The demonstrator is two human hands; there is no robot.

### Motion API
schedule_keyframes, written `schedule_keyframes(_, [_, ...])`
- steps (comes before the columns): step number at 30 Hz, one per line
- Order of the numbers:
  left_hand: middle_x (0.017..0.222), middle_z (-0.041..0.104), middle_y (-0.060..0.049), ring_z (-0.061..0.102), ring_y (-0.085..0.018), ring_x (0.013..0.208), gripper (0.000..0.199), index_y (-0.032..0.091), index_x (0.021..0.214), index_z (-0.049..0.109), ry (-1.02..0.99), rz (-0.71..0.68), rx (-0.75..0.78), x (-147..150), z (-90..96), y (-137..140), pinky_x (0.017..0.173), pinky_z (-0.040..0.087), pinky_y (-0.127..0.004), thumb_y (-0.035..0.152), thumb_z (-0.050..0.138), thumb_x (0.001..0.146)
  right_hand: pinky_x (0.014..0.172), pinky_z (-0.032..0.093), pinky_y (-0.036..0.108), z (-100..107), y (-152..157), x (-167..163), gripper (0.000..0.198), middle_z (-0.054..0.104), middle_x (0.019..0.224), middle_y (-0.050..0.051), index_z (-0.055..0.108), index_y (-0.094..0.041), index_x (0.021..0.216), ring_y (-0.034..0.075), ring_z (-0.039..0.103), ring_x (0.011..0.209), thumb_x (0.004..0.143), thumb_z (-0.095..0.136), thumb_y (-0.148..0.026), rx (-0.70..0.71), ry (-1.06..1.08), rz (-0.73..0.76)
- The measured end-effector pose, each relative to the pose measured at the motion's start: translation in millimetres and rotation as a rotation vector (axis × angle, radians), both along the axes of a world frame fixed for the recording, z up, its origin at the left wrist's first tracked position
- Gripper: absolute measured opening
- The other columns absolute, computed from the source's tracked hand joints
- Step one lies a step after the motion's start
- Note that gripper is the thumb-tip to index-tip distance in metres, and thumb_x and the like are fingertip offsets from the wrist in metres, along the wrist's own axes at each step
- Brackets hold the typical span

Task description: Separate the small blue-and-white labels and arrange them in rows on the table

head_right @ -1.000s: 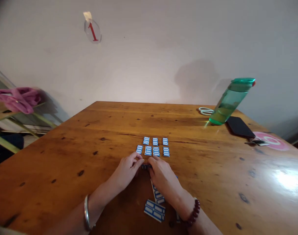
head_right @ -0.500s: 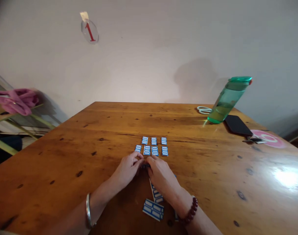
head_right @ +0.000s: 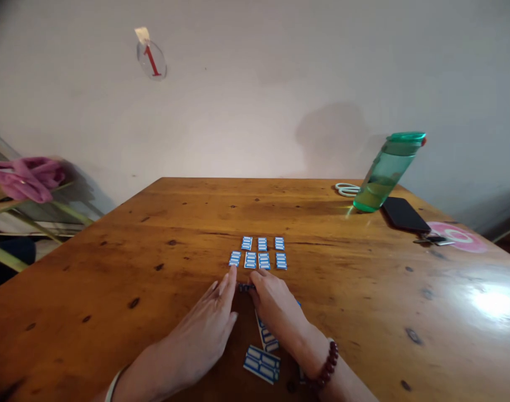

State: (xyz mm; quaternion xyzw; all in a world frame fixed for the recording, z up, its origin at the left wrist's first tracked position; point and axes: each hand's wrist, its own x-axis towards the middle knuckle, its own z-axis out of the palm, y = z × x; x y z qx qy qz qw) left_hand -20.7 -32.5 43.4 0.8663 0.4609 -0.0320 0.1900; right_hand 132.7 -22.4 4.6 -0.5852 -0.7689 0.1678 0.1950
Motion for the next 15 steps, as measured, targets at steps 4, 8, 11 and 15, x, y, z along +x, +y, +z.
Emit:
schedule_keyframes(4, [0.144, 0.01, -0.021, 0.013, -0.026, 0.131, 0.07, 0.0, 0.138, 0.005, 0.04, -0.008, -0.021, 1.7, 0.8, -0.1, 0.106, 0.022, -0.039, 0.003, 0.031, 0.073, 0.066, 0.041, 0.026, -1.1, 0.8, -0.1, 0.015, 0.061, 0.079, 0.006, 0.056, -0.016, 0.076, 0.017, 0.056, 0.072, 0.083, 0.045, -0.01, 0.006, 0.014, 0.0])
schedule_keyframes(8, [0.143, 0.013, -0.022, 0.017, -0.027, 0.131, 0.07, 0.0, 0.138, 0.007, -0.018, -0.021, -0.016, 0.6, -0.9, -1.7, 0.104, 0.025, -0.042, 0.003, 0.032, 0.073, 0.067, 0.041, 0.026, -3.6, 1.7, 0.7, 0.015, 0.061, 0.08, 0.006, 0.057, -0.016, 0.078, 0.017, 0.056, 0.072, 0.084, 0.044, -0.011, 0.014, 0.017, 0.008])
schedule_keyframes(11, [0.141, 0.024, -0.022, 0.024, -0.026, 0.13, 0.068, 0.001, 0.138, 0.009, -0.07, 0.014, -0.007, -1.1, -3.9, 2.9, 0.103, 0.027, -0.041, 0.006, 0.035, 0.075, 0.065, 0.041, 0.026, -4.0, 1.8, 1.2, 0.014, 0.061, 0.08, 0.006, 0.057, -0.016, 0.077, 0.017, 0.056, 0.071, 0.084, 0.045, -0.011, 0.013, 0.011, 0.009])
schedule_keyframes(15, [0.128, 0.049, -0.01, 0.041, -0.021, 0.119, 0.053, 0.014, 0.129, 0.037, -0.205, 0.088, 0.126, -3.2, -10.1, 17.3, 0.1, 0.031, -0.036, 0.009, 0.043, 0.076, 0.066, 0.041, 0.027, -1.3, 1.2, 0.2, 0.014, 0.062, 0.081, 0.007, 0.057, -0.016, 0.077, 0.018, 0.057, 0.072, 0.082, 0.046, -0.01, 0.01, 0.011, 0.002])
